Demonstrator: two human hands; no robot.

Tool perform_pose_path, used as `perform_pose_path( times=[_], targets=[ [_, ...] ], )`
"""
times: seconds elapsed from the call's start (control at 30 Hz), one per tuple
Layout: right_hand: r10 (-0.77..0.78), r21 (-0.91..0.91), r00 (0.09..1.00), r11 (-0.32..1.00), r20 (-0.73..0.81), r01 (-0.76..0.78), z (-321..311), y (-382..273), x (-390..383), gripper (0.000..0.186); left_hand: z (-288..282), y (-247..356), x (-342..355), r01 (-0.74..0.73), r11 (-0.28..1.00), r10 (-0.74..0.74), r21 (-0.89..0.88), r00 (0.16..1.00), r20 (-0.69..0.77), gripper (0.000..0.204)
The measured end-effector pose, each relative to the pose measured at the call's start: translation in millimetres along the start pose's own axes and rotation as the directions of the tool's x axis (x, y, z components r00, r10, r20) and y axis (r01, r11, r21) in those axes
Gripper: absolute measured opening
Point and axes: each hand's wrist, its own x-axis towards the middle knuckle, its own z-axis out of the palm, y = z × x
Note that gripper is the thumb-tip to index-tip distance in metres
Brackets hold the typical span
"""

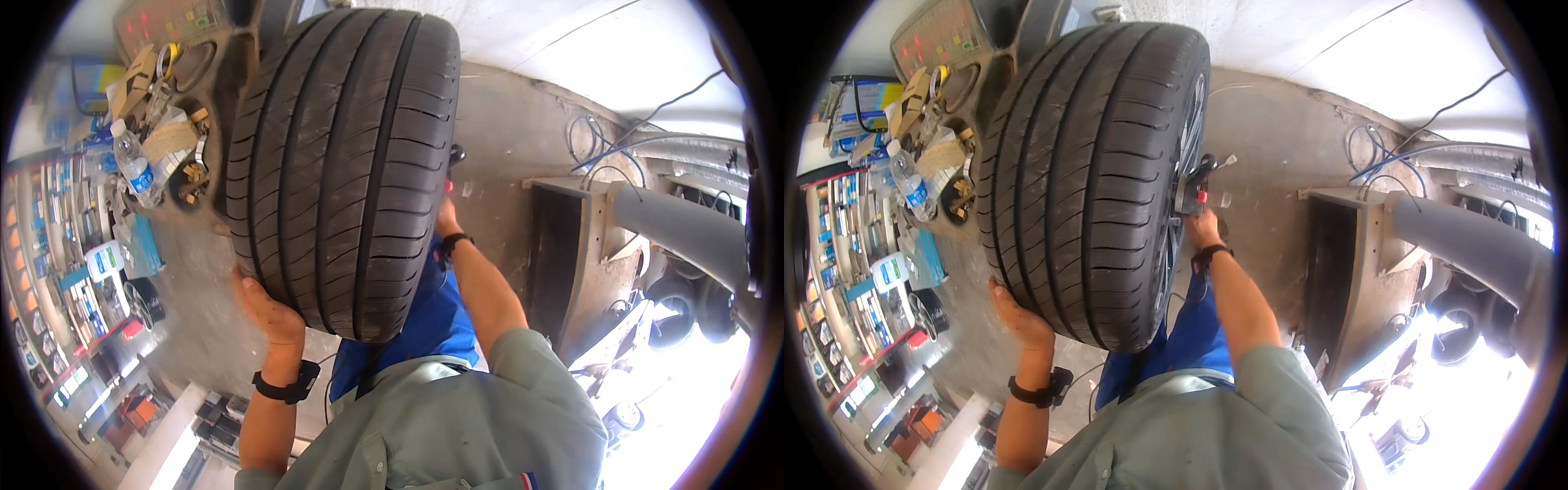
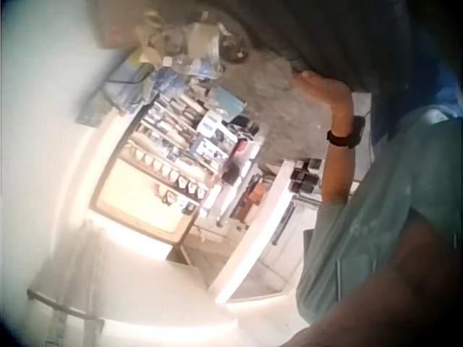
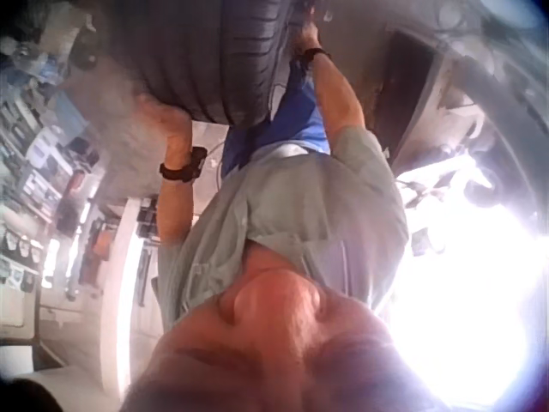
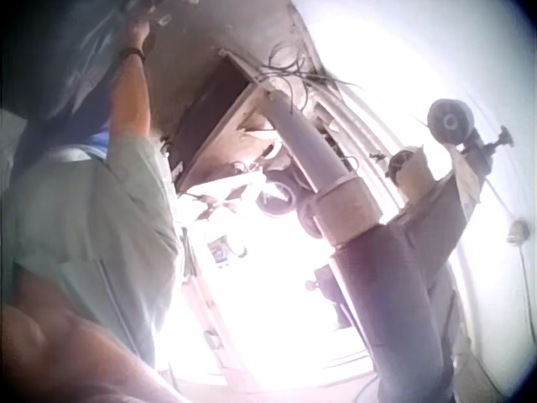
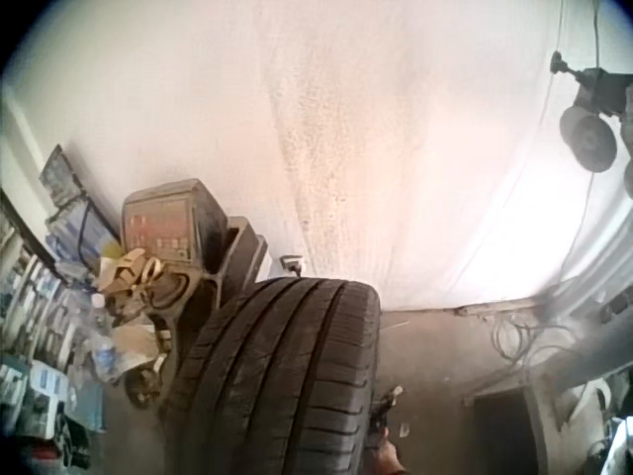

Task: The person places a tire onto a wheel balancer machine, secures it with a locking nut, and then adds small weights to the rim after the machine provides a reading.

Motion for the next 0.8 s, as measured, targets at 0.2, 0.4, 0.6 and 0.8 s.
perform_pose_path(
  times=[0.2,0.4,0.6,0.8],
  targets=[
    [0.055,-0.364,0.997,0.929,-0.048,-0.069,-10.4,2.0,-56.5,0.036,4.6,33.8,16.3,0.052,0.982,-0.045,-0.181,0.998,0.045,0.050],
    [-0.171,-0.551,0.943,0.776,0.284,0.307,-25.8,-14.9,-54.8,0.031,2.5,38.3,28.2,0.036,0.997,-0.036,-0.063,0.999,0.002,0.045],
    [0.125,-0.367,0.976,0.929,0.179,-0.051,-11.7,-47.2,-46.3,0.032,-2.6,18.0,3.3,0.018,0.983,-0.019,-0.185,1.000,0.000,0.047],
    [0.213,-0.399,0.961,0.908,0.175,-0.129,-7.8,-103.9,-66.9,0.033,3.9,-28.1,-36.8,-0.019,0.974,-0.005,-0.226,0.994,-0.105,0.049]
  ],
)
